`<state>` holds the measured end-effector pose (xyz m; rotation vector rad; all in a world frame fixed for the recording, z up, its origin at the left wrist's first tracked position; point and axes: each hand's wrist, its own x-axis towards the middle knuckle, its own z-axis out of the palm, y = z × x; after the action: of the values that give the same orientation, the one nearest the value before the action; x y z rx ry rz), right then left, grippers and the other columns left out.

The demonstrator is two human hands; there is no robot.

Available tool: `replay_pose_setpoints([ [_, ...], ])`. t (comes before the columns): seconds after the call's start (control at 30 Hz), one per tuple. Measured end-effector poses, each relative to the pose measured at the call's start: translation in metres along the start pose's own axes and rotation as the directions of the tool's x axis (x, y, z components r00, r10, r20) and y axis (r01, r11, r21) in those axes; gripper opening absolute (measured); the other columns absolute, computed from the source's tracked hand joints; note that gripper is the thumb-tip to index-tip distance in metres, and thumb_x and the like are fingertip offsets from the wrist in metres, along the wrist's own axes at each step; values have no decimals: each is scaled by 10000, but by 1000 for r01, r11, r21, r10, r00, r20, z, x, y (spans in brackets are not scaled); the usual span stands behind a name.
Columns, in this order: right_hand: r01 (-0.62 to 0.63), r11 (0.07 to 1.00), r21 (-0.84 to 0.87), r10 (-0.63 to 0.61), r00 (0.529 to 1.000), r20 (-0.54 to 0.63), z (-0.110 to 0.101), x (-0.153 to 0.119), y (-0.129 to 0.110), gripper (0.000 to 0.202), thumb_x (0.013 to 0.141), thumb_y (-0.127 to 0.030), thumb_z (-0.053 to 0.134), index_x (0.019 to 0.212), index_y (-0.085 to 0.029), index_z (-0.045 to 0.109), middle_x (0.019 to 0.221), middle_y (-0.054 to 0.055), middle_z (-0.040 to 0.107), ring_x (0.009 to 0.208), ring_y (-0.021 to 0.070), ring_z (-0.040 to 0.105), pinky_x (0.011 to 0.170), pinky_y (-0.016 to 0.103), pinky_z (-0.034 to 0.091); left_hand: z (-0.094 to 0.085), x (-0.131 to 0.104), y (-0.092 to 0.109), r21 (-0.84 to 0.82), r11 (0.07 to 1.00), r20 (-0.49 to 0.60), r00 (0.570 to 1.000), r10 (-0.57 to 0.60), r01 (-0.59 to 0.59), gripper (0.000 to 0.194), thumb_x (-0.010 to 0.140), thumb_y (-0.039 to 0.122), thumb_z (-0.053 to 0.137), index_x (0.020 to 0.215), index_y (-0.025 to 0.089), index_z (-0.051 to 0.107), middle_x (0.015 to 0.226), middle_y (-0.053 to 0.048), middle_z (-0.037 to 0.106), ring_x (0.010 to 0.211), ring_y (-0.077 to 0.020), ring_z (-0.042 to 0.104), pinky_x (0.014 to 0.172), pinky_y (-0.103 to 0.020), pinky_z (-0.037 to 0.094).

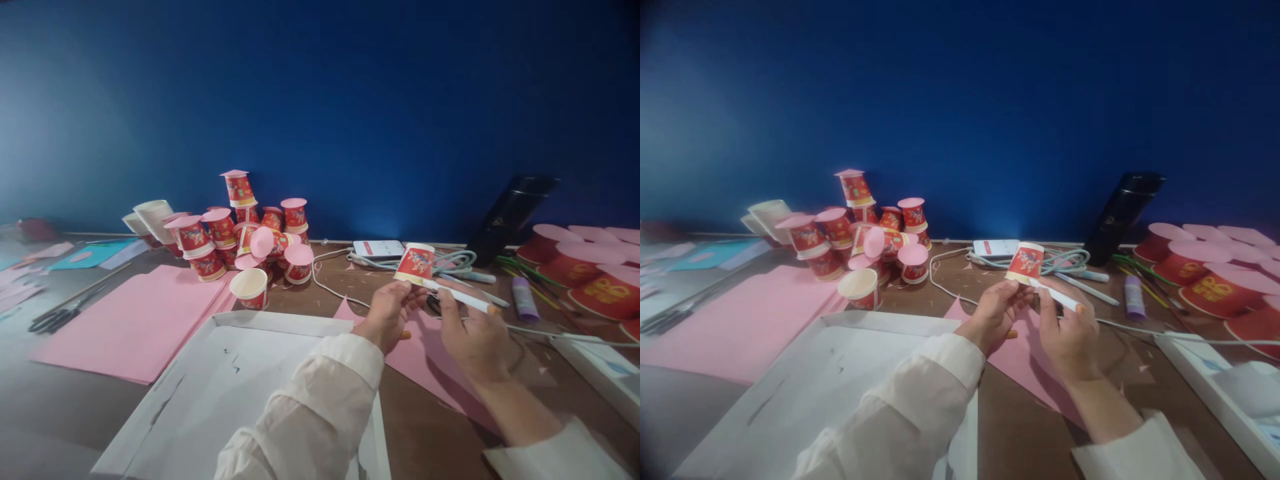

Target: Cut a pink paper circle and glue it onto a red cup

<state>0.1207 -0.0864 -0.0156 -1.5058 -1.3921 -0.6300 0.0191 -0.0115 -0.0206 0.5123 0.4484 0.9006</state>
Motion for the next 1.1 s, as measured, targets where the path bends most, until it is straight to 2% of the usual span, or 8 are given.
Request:
replay_pose_setpoints([
  [0.33, -36, 999, 41, 34, 998, 57, -3, 0, 1, 298, 1062, -376, 528, 1119, -224, 779, 1058, 128, 833, 1021, 298, 787, 927, 433, 600, -1, -2, -1, 143, 990, 24, 1000, 0, -3, 256, 784, 371, 860, 839, 164, 719, 811, -56, 732, 879, -193, 721, 1002, -364, 499],
  [0.53, 8, 1000, 12, -9, 999, 46, -2, 1, 3, 271, 1056, -358, 543, 1075, -228, 780, 1016, 113, 838, 962, 274, 793, 882, 385, 601, -7, 1, -3, 296, 955, -9, 1000, -29, 30, 296, 816, 453, 800, 869, 179, 700, 931, -78, 754, 952, -214, 712, 831, -322, 496],
  [0.7, -25, 1000, 17, 24, 998, 53, 0, 0, 4, 308, 1059, -393, 533, 1078, -215, 782, 1046, 124, 835, 997, 282, 791, 913, 406, 599, -3, -4, -1, 475, 878, -49, 998, -33, 53, 279, 856, 468, 723, 938, 201, 735, 1034, -82, 766, 982, -221, 685, 665, -255, 438],
  [0.8, -86, 995, 55, 81, 993, 88, 0, -2, 4, 332, 1051, -438, 531, 1088, -225, 782, 1007, 121, 831, 1010, 293, 787, 921, 430, 601, 1, -7, -1, 569, 821, -115, 993, 24, 46, 233, 903, 418, 631, 911, 212, 739, 920, -53, 729, 866, -202, 643, 568, -226, 372],
  [0.87, -180, 978, 104, 173, 983, 67, 0, -3, 4, 354, 1045, -475, 535, 1140, -226, 768, 914, 103, 816, 905, 276, 790, 852, 420, 617, 2, -7, -1, 648, 761, -98, 988, 122, -29, 223, 912, 363, 601, 799, 209, 714, 803, -31, 665, 772, -189, 587, 555, -241, 381],
  [0.93, -292, 940, 178, 291, 956, 30, 0, -2, 5, 377, 1034, -513, 548, 1175, -227, 747, 846, 79, 795, 756, 245, 764, 755, 404, 625, 1, -6, -2, 743, 644, -2, 962, 274, -182, 267, 905, 281, 602, 651, 210, 646, 723, -21, 600, 749, -188, 550, 628, -272, 447],
  [1.0, -419, 865, 277, 432, 902, 13, 1, -1, 8, 361, 997, -530, 612, 1159, -232, 735, 864, 67, 793, 680, 222, 736, 690, 391, 626, -2, -4, -3, 809, 482, 134, 905, 404, -336, 311, 900, 209, 612, 589, 217, 606, 714, -23, 588, 782, -197, 556, 760, -303, 493],
  [1.1, -615, 587, 527, 683, 725, 86, 6, 2, 17, 368, 878, -516, 784, 1111, -240, 710, 916, 52, 800, 706, 217, 749, 638, 356, 630, -5, -5, -6, 835, 311, 277, 834, 477, -455, 278, 927, 172, 607, 663, 229, 670, 795, -45, 644, 820, -210, 590, 847, -328, 502],
])
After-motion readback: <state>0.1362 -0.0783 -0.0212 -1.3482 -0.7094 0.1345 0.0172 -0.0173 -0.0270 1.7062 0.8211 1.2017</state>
